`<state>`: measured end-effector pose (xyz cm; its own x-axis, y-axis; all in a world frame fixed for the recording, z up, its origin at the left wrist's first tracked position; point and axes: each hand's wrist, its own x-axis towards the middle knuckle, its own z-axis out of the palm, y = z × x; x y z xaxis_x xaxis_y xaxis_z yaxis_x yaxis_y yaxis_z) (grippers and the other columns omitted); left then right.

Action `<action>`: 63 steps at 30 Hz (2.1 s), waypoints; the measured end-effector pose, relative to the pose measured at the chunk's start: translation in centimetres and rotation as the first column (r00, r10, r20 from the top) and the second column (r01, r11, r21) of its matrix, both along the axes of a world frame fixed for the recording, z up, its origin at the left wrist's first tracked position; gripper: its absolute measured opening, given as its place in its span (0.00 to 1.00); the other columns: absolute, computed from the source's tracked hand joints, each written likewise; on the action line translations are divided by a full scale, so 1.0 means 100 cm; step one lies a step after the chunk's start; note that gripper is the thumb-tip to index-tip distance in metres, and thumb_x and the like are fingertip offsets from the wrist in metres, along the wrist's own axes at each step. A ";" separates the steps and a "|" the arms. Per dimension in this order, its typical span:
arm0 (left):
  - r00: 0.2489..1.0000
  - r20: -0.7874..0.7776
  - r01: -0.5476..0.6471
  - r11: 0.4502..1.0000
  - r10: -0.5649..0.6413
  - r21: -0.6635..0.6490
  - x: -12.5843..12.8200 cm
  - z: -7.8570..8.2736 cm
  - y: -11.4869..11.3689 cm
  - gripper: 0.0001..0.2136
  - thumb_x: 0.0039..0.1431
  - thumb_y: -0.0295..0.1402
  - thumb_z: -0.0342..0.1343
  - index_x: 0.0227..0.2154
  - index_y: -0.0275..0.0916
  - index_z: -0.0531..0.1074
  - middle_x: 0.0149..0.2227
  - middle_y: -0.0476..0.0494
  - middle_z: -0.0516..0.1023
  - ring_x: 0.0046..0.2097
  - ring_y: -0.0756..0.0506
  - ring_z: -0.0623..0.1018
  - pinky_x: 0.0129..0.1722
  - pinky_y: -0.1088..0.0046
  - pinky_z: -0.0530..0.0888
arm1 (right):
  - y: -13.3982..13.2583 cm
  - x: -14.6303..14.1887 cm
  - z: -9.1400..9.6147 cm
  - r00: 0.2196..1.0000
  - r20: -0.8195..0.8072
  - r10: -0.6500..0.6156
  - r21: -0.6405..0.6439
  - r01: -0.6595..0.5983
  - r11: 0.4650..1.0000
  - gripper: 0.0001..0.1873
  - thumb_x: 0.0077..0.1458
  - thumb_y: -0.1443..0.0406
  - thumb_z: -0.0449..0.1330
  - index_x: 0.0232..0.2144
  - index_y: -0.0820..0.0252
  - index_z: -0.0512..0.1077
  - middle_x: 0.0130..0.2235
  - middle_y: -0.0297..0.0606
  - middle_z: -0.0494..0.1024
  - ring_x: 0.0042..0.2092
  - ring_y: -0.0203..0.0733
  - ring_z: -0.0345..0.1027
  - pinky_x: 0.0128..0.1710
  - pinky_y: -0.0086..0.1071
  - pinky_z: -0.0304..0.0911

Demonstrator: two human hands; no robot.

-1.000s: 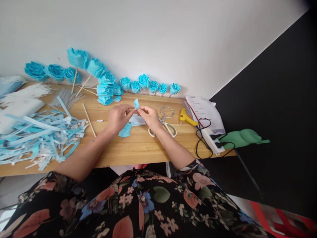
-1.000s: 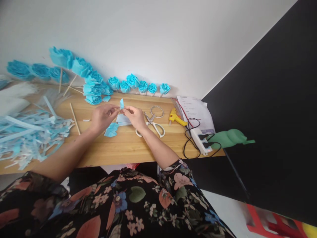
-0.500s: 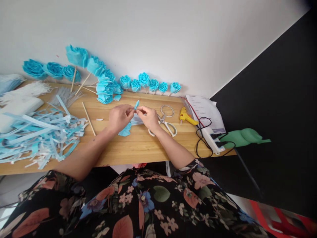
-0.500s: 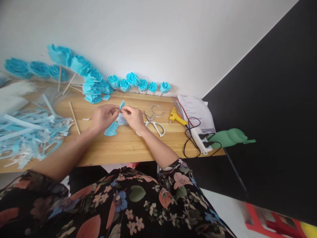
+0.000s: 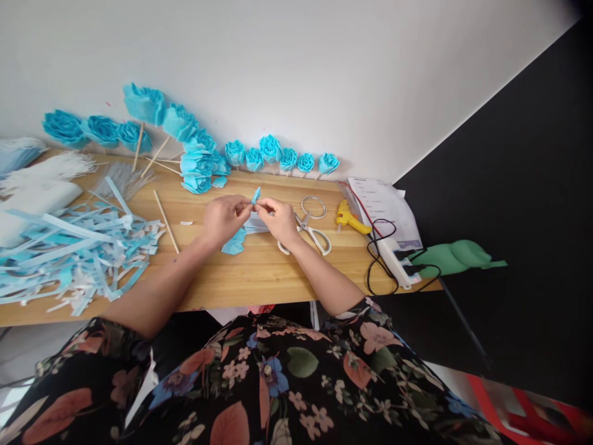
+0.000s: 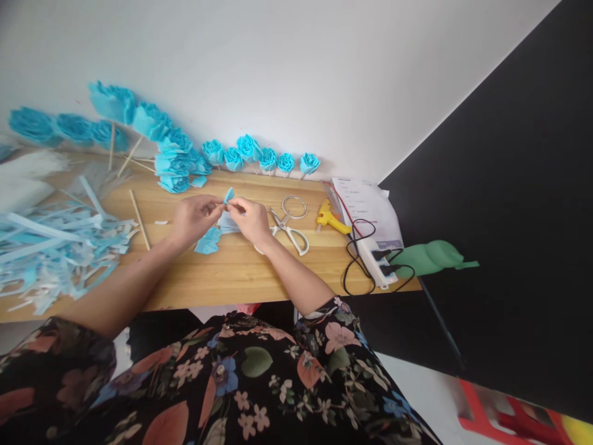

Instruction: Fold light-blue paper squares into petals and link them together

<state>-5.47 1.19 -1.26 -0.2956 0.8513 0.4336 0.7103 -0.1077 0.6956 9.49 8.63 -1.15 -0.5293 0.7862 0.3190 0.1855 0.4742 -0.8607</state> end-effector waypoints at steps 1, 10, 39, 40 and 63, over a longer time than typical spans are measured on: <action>1.000 0.009 0.002 1.000 -0.002 0.002 0.000 0.000 0.000 0.09 0.56 0.36 0.56 0.32 0.40 0.80 0.24 0.46 0.76 0.28 0.46 0.71 0.30 0.71 0.62 | 0.000 0.000 0.000 1.000 0.005 0.000 -0.002 0.000 1.000 0.09 0.56 0.61 0.59 0.32 0.57 0.79 0.34 0.34 0.83 0.35 0.38 0.74 0.39 0.30 0.66; 0.992 0.122 0.009 1.000 -0.008 -0.011 0.001 0.003 0.000 0.11 0.57 0.37 0.53 0.27 0.38 0.78 0.20 0.49 0.73 0.24 0.50 0.66 0.26 0.72 0.59 | 0.000 0.000 0.000 1.000 -0.008 0.004 -0.007 -0.004 1.000 0.09 0.55 0.61 0.59 0.31 0.58 0.78 0.33 0.35 0.83 0.34 0.38 0.74 0.39 0.29 0.66; 0.932 0.362 0.044 0.999 -0.037 -0.011 -0.001 -0.001 0.003 0.10 0.55 0.38 0.57 0.29 0.37 0.78 0.21 0.50 0.72 0.23 0.51 0.65 0.24 0.74 0.59 | 0.002 0.001 0.001 1.000 -0.003 0.016 -0.077 -0.016 0.997 0.10 0.56 0.60 0.59 0.31 0.59 0.78 0.34 0.35 0.83 0.37 0.38 0.75 0.41 0.29 0.66; 0.928 0.372 0.029 1.000 -0.025 -0.006 -0.003 -0.002 0.004 0.10 0.56 0.38 0.57 0.30 0.37 0.78 0.21 0.51 0.71 0.23 0.51 0.65 0.24 0.74 0.59 | 0.003 0.001 0.001 1.000 -0.005 0.012 -0.078 -0.013 0.997 0.10 0.56 0.60 0.60 0.31 0.59 0.78 0.34 0.35 0.83 0.37 0.38 0.75 0.41 0.29 0.66; 0.703 0.699 0.170 0.985 -0.133 0.017 -0.015 0.012 0.004 0.09 0.48 0.37 0.63 0.24 0.36 0.73 0.21 0.51 0.71 0.22 0.54 0.65 0.24 0.76 0.61 | 0.012 0.001 -0.002 0.986 -0.163 0.027 -0.304 -0.076 0.949 0.11 0.56 0.59 0.59 0.38 0.57 0.77 0.35 0.36 0.82 0.37 0.37 0.74 0.42 0.32 0.69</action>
